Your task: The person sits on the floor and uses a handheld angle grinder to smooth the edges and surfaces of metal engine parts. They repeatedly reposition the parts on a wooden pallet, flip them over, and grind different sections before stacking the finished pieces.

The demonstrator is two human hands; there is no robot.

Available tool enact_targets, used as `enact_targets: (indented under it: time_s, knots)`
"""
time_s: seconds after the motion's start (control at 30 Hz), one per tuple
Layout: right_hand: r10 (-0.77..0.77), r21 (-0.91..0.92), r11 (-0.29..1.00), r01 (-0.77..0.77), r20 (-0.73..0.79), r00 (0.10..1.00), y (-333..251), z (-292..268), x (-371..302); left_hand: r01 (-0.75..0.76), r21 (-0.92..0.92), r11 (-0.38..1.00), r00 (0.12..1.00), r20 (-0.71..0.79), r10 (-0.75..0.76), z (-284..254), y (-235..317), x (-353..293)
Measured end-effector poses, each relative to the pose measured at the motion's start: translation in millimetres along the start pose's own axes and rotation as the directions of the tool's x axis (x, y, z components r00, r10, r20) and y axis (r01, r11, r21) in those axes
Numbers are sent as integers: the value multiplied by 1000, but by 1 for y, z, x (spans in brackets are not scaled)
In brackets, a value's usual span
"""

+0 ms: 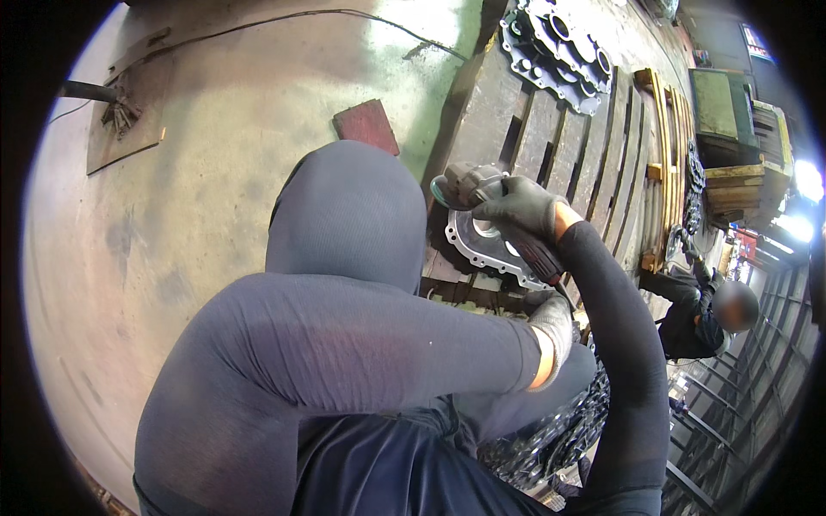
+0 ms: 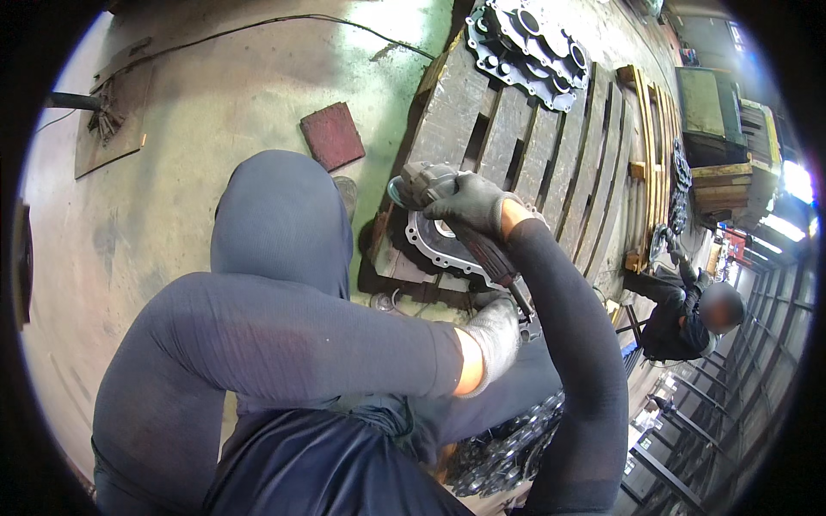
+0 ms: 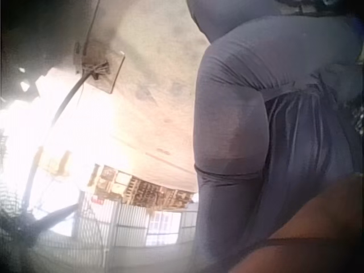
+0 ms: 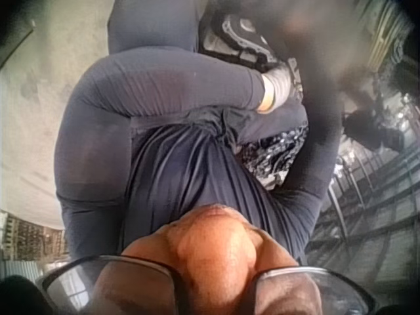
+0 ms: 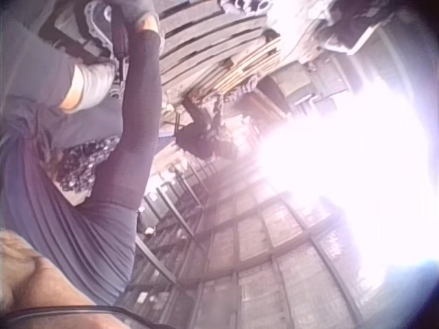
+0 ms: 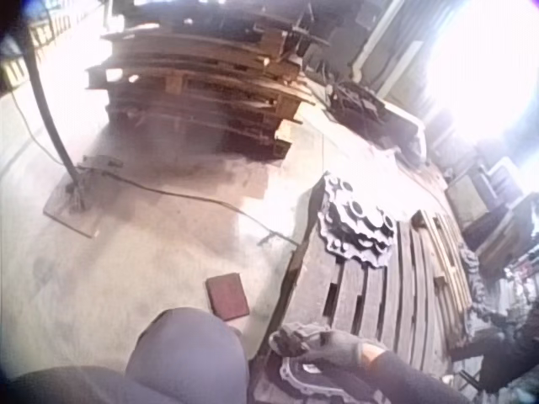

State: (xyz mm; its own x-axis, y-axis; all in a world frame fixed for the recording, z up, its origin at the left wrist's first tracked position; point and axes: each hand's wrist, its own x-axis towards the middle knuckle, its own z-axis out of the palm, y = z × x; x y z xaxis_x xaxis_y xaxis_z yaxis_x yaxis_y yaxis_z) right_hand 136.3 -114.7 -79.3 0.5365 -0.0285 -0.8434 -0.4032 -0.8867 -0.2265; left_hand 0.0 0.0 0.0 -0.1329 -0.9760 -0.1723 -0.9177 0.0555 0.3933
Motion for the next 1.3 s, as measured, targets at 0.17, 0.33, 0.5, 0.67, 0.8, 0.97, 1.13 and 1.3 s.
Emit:
enact_targets:
  time_s: [0.17, 0.33, 0.5, 0.67, 0.8, 0.97, 1.13, 1.3]
  knots:
    - [55, -61, 997, -54, 12, 998, -24, 10, -28, -109, -33, 993, 993, 46, 110, 7, 10, -16]
    - [-8, -100, 995, 6, -27, 1000, -34, 17, -36, -190, 136, 972, 978, 113, 176, 35, 22, -25]
    - [34, -212, 977, -26, 35, 999, -10, 27, -35, -136, 112, 984, 986, 110, 123, 36, 23, -34]
    - [48, -262, 964, -56, -36, 998, -4, 47, -56, -145, 100, 984, 985, 110, 134, 36, 25, -33]
    - [35, -233, 971, -47, -56, 998, -19, 57, -62, -163, 38, 986, 983, 87, 159, 46, 24, -26]
    - [47, -262, 963, -58, -47, 998, -18, 69, -56, -85, 146, 986, 992, -81, 98, 87, 39, -7]
    - [30, -293, 956, -33, -16, 999, -7, 82, -71, -81, 291, 953, 990, -91, 112, 103, 40, -8]
    - [32, -316, 947, -65, -106, 994, 26, 110, -96, -173, 101, 980, 978, -97, 183, 76, 43, -40]
